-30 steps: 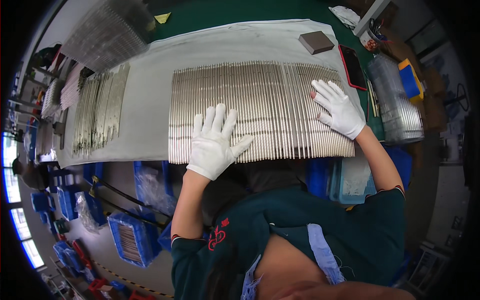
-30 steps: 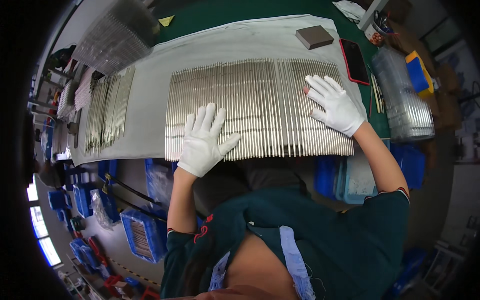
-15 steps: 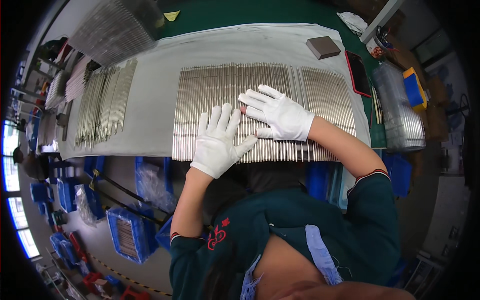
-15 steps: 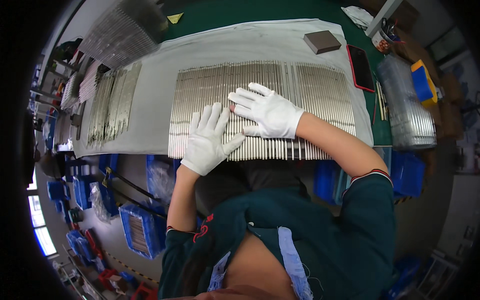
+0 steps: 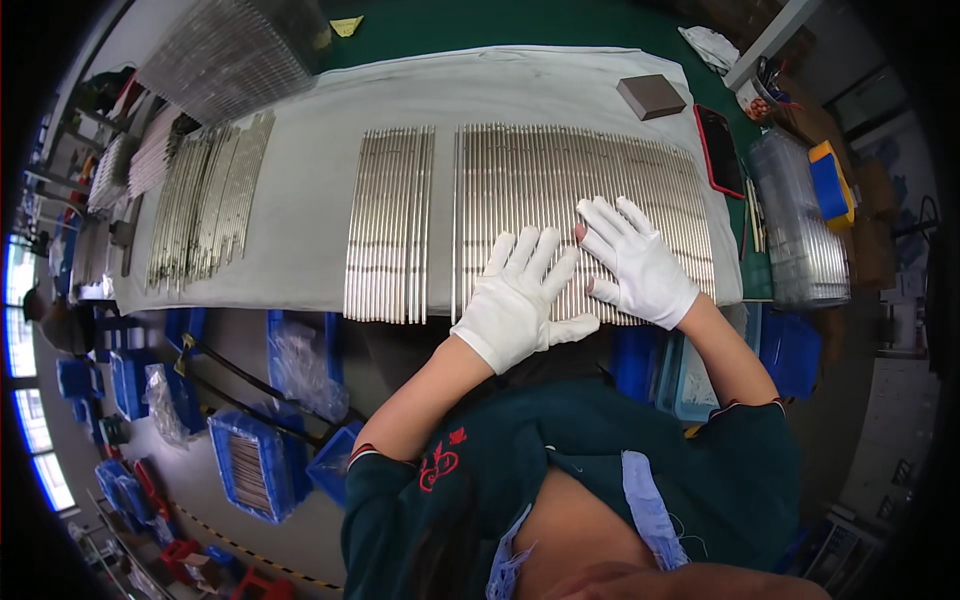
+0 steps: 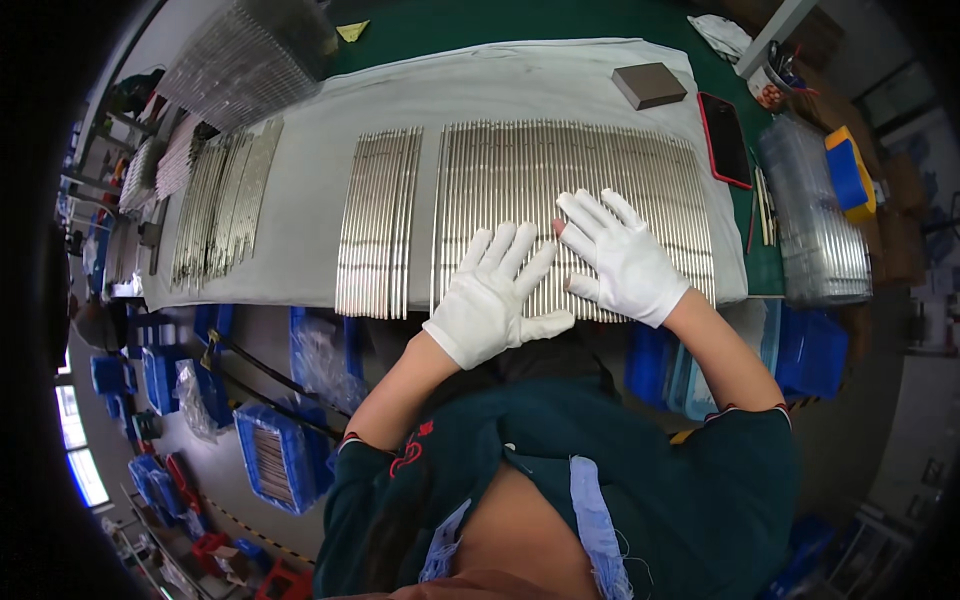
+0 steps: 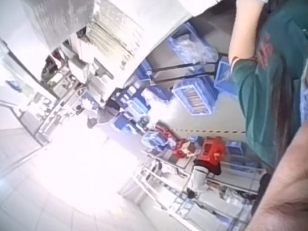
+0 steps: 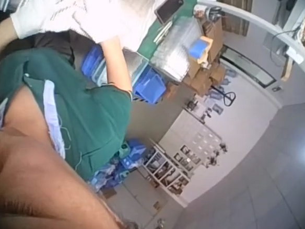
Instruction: Sorting and arranging thin metal rods into organized groups on a factory workbench.
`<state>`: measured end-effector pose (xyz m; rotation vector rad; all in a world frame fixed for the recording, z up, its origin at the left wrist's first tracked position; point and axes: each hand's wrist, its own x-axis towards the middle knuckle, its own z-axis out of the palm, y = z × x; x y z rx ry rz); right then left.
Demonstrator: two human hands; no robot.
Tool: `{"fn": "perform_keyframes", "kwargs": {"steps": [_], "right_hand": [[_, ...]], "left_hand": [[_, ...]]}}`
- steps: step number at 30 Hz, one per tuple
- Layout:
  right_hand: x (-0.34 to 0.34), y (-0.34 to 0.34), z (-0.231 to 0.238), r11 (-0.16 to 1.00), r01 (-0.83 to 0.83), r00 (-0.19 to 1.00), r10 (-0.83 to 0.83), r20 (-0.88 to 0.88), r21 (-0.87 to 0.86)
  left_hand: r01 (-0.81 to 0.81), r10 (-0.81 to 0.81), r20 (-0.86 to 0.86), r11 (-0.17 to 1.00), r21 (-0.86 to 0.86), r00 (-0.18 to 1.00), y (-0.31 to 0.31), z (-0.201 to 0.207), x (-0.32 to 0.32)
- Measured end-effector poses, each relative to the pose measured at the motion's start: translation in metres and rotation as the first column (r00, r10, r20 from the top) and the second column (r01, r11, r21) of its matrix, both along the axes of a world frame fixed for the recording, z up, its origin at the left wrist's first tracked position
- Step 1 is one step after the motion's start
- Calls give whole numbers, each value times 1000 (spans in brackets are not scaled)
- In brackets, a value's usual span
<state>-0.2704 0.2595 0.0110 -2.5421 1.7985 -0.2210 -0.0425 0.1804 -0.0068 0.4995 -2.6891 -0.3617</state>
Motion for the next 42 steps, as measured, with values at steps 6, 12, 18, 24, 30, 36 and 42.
{"fn": "perform_keyframes", "kwargs": {"steps": [6,12,18,24,30,36,42], "right_hand": [[20,29,13,998,44,999,-44,13,40],[43,22,19,994,4,995,-15,96,111],[58,9,15,994,-24,992,10,129,105],[68,2,6,999,-18,996,23,91,-50],[75,-1,-11,987,6,997,6,75,-159],[78,-3,-17,976,28,999,-20,38,-216],[86,-2,-23,977,63,998,-56,39,-202]], "left_hand": [[-360,370,-10,895,-262,929,-66,30,61],[-484,520,62,827,-285,852,-92,-16,111],[-379,415,89,885,-270,906,-67,-4,68],[-254,263,47,957,-142,964,-36,6,44],[-177,178,-11,969,-173,984,13,3,57],[-321,309,-117,941,-109,944,74,-36,108],[-726,728,117,684,-66,675,115,-121,170]]}}
